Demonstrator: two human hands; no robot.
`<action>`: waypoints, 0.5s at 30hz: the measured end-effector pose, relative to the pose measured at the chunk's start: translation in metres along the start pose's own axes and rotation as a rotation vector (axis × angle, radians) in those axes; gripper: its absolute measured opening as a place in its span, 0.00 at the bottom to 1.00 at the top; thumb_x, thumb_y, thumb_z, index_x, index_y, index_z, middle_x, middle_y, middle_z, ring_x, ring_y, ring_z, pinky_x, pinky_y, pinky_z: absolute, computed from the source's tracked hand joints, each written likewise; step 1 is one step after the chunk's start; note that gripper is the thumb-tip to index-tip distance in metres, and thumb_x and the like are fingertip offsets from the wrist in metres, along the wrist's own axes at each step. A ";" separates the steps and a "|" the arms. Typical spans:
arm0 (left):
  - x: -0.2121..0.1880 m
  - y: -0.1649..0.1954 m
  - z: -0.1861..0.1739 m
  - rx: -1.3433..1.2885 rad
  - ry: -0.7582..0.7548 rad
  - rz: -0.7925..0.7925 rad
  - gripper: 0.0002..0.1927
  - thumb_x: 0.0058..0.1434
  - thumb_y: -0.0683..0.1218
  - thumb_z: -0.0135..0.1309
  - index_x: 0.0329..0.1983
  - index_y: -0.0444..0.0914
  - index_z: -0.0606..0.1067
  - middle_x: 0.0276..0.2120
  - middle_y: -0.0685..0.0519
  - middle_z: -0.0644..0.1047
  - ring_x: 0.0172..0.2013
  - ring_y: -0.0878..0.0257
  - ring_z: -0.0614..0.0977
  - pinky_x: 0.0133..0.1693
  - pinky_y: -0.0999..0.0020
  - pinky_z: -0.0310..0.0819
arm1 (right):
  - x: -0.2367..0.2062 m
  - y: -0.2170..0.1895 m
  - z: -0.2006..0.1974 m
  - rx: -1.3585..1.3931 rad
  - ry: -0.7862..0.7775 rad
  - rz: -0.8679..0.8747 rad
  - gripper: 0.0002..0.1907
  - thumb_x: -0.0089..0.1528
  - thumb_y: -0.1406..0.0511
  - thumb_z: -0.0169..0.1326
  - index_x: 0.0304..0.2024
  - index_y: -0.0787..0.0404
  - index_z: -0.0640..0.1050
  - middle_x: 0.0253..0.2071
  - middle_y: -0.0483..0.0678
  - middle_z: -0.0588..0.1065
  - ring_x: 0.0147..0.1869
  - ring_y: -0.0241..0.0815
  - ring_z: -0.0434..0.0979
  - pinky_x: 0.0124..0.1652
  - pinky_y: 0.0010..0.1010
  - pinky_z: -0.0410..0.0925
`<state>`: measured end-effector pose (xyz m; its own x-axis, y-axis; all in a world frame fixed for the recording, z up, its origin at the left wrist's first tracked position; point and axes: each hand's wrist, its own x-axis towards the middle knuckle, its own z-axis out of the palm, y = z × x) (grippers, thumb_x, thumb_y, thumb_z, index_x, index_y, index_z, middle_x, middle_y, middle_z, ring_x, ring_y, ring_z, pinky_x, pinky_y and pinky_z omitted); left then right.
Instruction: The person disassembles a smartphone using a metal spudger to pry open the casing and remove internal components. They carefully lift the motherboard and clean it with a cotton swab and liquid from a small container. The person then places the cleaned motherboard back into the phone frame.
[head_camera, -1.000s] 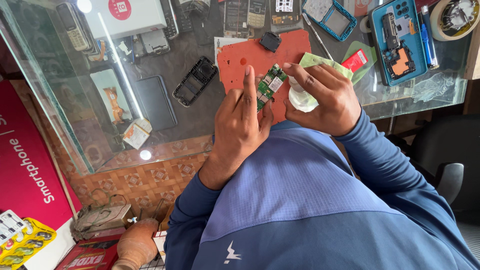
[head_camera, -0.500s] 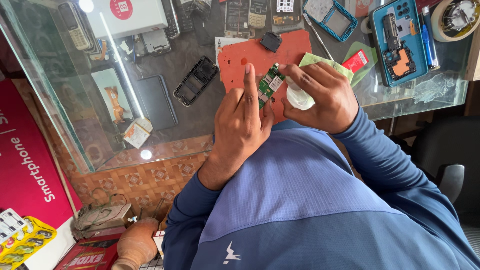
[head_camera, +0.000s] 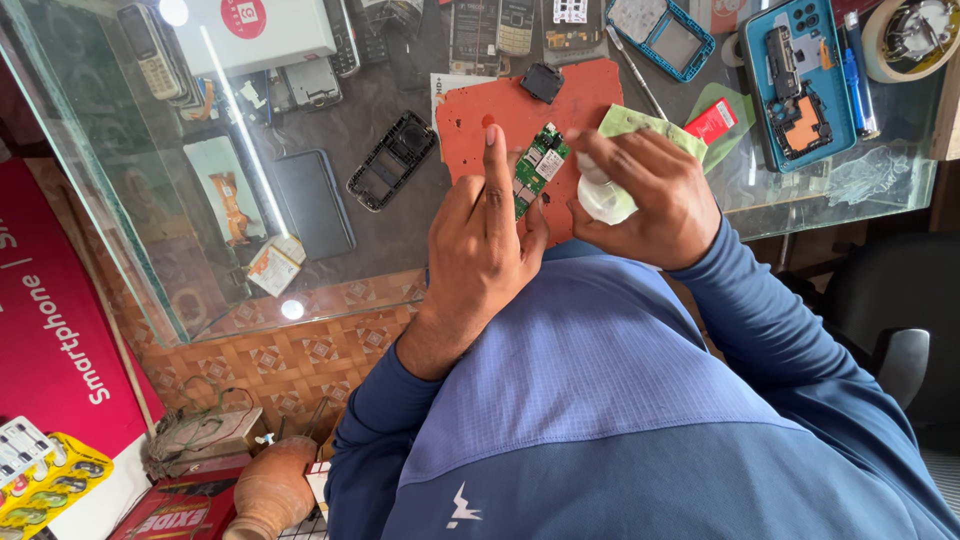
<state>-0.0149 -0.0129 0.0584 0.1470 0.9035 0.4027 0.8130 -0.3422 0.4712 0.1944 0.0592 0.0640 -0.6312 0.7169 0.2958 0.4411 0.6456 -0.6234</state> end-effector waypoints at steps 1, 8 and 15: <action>0.000 0.000 0.000 0.006 -0.011 -0.005 0.44 0.63 0.37 0.62 0.74 0.20 0.49 0.36 0.48 0.78 0.37 0.60 0.75 0.40 0.67 0.74 | 0.000 0.000 0.000 -0.013 0.022 0.003 0.36 0.55 0.69 0.67 0.66 0.63 0.71 0.43 0.52 0.77 0.46 0.52 0.79 0.47 0.42 0.73; 0.001 0.001 0.001 0.016 -0.022 -0.006 0.43 0.65 0.38 0.62 0.73 0.20 0.49 0.31 0.50 0.75 0.36 0.61 0.74 0.39 0.67 0.73 | 0.000 -0.005 0.001 -0.017 0.014 -0.002 0.35 0.54 0.69 0.68 0.63 0.63 0.73 0.43 0.51 0.77 0.45 0.52 0.78 0.46 0.41 0.73; 0.002 0.001 0.001 -0.002 -0.004 -0.006 0.43 0.66 0.38 0.61 0.74 0.20 0.48 0.36 0.48 0.78 0.37 0.61 0.74 0.41 0.67 0.74 | -0.002 -0.005 0.000 -0.038 0.011 -0.070 0.32 0.54 0.70 0.67 0.62 0.61 0.75 0.45 0.51 0.77 0.46 0.51 0.78 0.46 0.40 0.74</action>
<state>-0.0135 -0.0117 0.0591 0.1441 0.9065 0.3969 0.8128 -0.3372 0.4751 0.1930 0.0542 0.0666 -0.6541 0.6726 0.3460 0.4201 0.7034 -0.5733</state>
